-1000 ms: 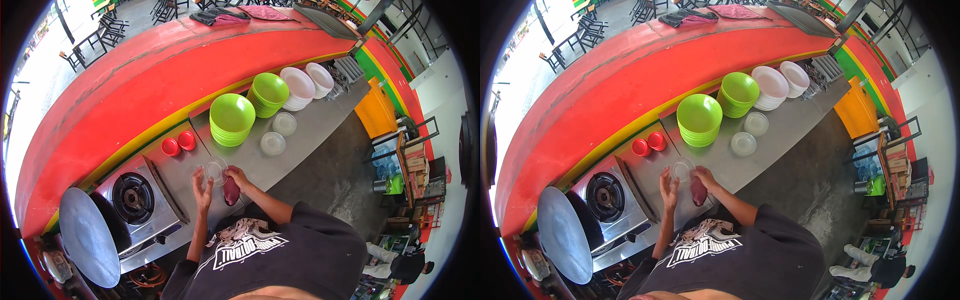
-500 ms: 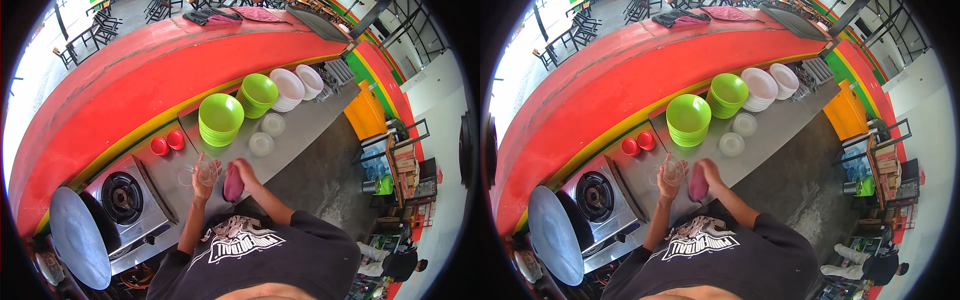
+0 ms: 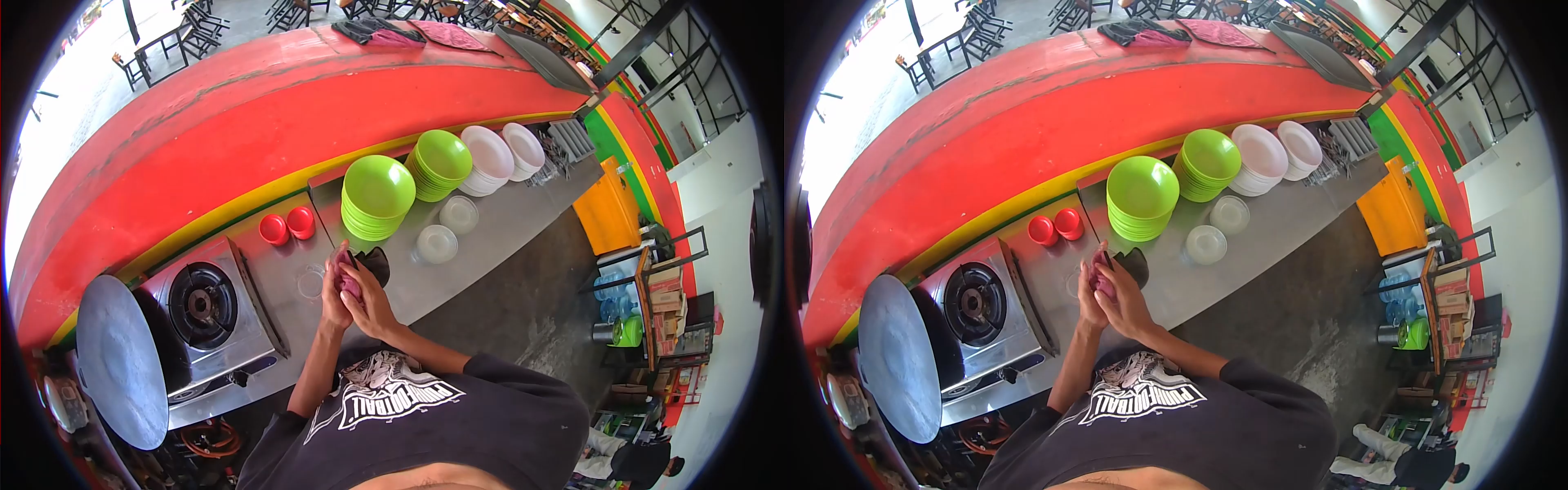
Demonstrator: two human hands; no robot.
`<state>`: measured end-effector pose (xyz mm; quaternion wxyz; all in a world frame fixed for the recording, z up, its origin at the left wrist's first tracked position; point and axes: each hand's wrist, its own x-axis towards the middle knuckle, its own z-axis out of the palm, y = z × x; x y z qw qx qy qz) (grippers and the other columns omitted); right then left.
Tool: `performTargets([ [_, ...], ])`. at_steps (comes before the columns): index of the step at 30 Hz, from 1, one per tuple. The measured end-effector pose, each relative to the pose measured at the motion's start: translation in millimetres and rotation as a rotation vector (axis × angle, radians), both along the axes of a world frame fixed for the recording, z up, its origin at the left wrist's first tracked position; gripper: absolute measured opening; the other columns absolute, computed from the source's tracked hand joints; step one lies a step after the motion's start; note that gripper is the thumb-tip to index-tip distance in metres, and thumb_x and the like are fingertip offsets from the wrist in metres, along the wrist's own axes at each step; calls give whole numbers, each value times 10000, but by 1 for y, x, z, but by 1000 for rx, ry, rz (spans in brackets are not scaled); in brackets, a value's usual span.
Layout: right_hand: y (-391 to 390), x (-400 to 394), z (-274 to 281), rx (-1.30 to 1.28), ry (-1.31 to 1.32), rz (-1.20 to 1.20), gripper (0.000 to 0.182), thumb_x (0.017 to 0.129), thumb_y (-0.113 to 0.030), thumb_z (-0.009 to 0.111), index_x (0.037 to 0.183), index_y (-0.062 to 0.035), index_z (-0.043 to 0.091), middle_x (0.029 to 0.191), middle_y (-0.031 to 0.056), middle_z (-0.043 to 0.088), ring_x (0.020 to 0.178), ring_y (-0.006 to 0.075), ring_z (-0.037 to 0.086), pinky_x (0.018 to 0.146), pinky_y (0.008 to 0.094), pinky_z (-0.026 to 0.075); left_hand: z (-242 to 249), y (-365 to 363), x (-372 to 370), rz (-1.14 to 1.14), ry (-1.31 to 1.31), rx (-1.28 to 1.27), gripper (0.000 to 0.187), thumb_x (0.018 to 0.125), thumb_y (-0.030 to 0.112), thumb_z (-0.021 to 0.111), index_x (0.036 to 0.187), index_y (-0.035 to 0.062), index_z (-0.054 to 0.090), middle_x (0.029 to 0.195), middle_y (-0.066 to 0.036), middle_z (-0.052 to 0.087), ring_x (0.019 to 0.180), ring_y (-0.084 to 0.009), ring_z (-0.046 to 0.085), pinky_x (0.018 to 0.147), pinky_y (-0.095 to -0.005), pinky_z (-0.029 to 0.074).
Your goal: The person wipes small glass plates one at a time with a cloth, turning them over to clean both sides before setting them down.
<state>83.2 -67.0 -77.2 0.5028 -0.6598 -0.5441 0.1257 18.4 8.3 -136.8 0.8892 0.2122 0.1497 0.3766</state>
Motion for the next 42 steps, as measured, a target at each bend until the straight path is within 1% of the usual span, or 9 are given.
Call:
performTargets([
  [5, -11, -11, 3, -48, 403, -1, 416, 862, -121, 679, 1253, -6, 593, 1237, 199, 611, 1198, 327, 568, 1066, 431, 382, 24, -3, -8, -165, -94, -20, 656, 1025, 568, 349, 1534, 155, 325, 1372, -110, 536, 1201, -275, 557, 1043, -425, 441],
  [9, 9, -14, 23, 55, 371, -124, 380, 838, -37, 689, 1213, -36, 626, 1194, 142, 639, 1138, 257, 605, 996, 366, 442, 27, -22, 0, -132, -135, -177, 713, 995, 658, 312, 1536, 193, 312, 1369, -146, 534, 1235, -350, 545, 1061, -492, 427],
  [14, 30, 17, 3, 121, 173, -104, 407, 787, 36, 686, 1174, -64, 606, 1080, 158, 626, 988, 333, 633, 849, 367, 504, 25, -23, -3, -97, -89, -148, 679, 1017, 584, 366, 1537, 155, 288, 1471, -41, 441, 1327, -236, 458, 1092, -399, 384],
  [18, -1, 14, 3, -133, 236, -21, 357, 803, 7, 697, 1147, -45, 612, 1092, 124, 653, 974, 250, 664, 840, 334, 509, 18, -10, -11, -31, 68, 83, 620, 1043, 507, 382, 1548, 163, 275, 1351, -39, 518, 1247, -206, 506, 1067, -386, 404],
  [22, -15, -1, 8, -38, 452, 46, 270, 847, -74, 715, 1103, -37, 637, 1019, 85, 670, 927, 140, 619, 845, 282, 486, 25, -8, -19, -162, 33, 69, 655, 1025, 552, 386, 1547, 171, 276, 1285, -83, 569, 1186, -236, 558, 1052, -424, 428],
  [25, -11, -5, 19, 56, 517, -4, 267, 849, -58, 705, 1102, -19, 626, 1078, 102, 688, 1034, 179, 642, 897, 317, 491, 37, -25, -10, -155, -77, -74, 668, 1021, 571, 372, 1547, 172, 271, 1265, -164, 579, 1181, -284, 575, 1025, -433, 465],
  [30, 3, 28, 3, 104, 215, -78, 338, 774, -5, 742, 1084, -54, 616, 1016, 103, 621, 980, 290, 632, 832, 326, 493, 35, -37, 2, -130, -90, -30, 648, 1023, 556, 379, 1527, 156, 308, 1482, -44, 419, 1364, -242, 412, 1163, -427, 295],
  [36, -40, 30, -16, 10, 229, -136, 279, 822, -20, 712, 1083, -31, 613, 987, 96, 660, 904, 219, 656, 809, 302, 503, 39, -36, 5, -214, 86, 60, 618, 1021, 461, 428, 1525, 122, 312, 1463, -55, 440, 1314, -229, 461, 1107, -413, 370],
  [42, -83, 40, -35, -3, 844, -351, 230, 996, -234, 575, 971, -7, 600, 752, 16, 592, 717, 98, 584, 700, 259, 490, 4, -31, 10, -329, -45, -119, 698, 986, 501, 438, 1564, 171, 225, 1422, -240, 469, 1313, -345, 484, 1089, -453, 401],
])
